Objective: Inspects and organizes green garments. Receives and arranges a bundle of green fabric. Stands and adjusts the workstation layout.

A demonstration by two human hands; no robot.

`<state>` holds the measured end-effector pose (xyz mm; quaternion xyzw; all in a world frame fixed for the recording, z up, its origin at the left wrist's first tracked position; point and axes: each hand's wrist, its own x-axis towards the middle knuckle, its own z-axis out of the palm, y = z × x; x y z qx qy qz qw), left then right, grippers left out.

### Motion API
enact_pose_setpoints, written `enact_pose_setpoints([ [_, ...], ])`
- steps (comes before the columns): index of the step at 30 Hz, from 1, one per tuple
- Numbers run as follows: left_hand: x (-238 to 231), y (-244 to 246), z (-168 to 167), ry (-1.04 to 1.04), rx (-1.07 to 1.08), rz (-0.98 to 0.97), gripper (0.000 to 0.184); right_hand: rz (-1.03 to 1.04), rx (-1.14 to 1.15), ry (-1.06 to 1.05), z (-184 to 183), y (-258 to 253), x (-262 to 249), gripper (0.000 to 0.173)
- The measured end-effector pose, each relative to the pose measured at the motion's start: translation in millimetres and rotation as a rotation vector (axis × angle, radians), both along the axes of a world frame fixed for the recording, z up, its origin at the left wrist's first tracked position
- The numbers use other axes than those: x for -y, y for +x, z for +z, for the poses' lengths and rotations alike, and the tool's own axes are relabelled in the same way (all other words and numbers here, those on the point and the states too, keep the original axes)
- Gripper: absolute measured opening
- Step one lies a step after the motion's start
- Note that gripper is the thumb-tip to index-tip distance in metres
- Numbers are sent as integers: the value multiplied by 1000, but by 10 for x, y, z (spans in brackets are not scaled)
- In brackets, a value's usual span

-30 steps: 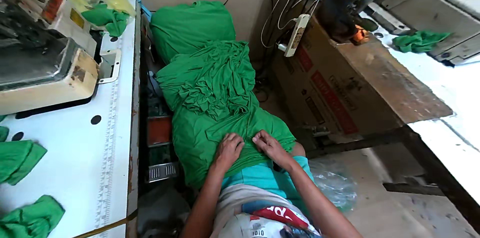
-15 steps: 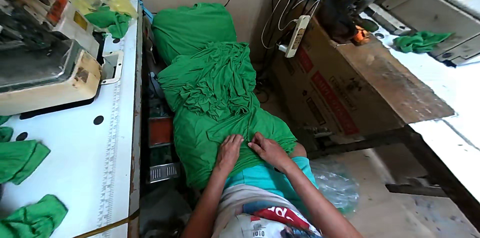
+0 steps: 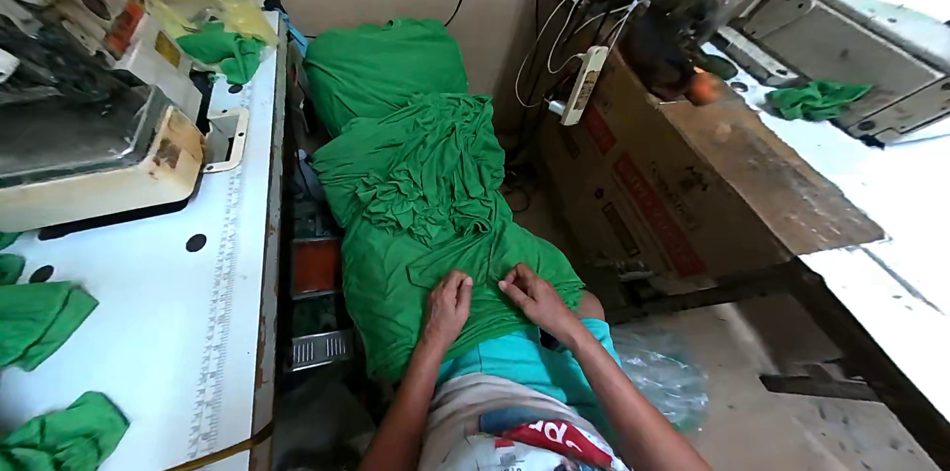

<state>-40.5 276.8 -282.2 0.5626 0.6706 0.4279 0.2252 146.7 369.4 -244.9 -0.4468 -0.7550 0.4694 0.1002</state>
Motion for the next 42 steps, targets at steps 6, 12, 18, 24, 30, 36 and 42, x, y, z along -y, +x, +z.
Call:
enact_pose_setpoints([
  [6,-43,-72,137,-225,-280,-164,22,18,155,63,64,114,-8,47],
  [12,-144,-40,301,-267,-208,-66,30,-89,49,156,10,127,58,55],
  [18,-203,-45,272,-251,-120,-122,30,-324,-282,43,-102,197,-21,32],
  [24,-262,192,414,-202,-312,4,22,-242,-7,18,-88,200,-74,35],
  [30,-307,305,387,-323,-127,-263,30,-260,-56,24,-155,218,-51,31],
  [36,-290,200,201,-252,319,-10,24,-256,4,90,-157,223,-1,32],
  [42,-290,251,274,-322,150,-29,29,-213,64,286,188,5,103,42],
])
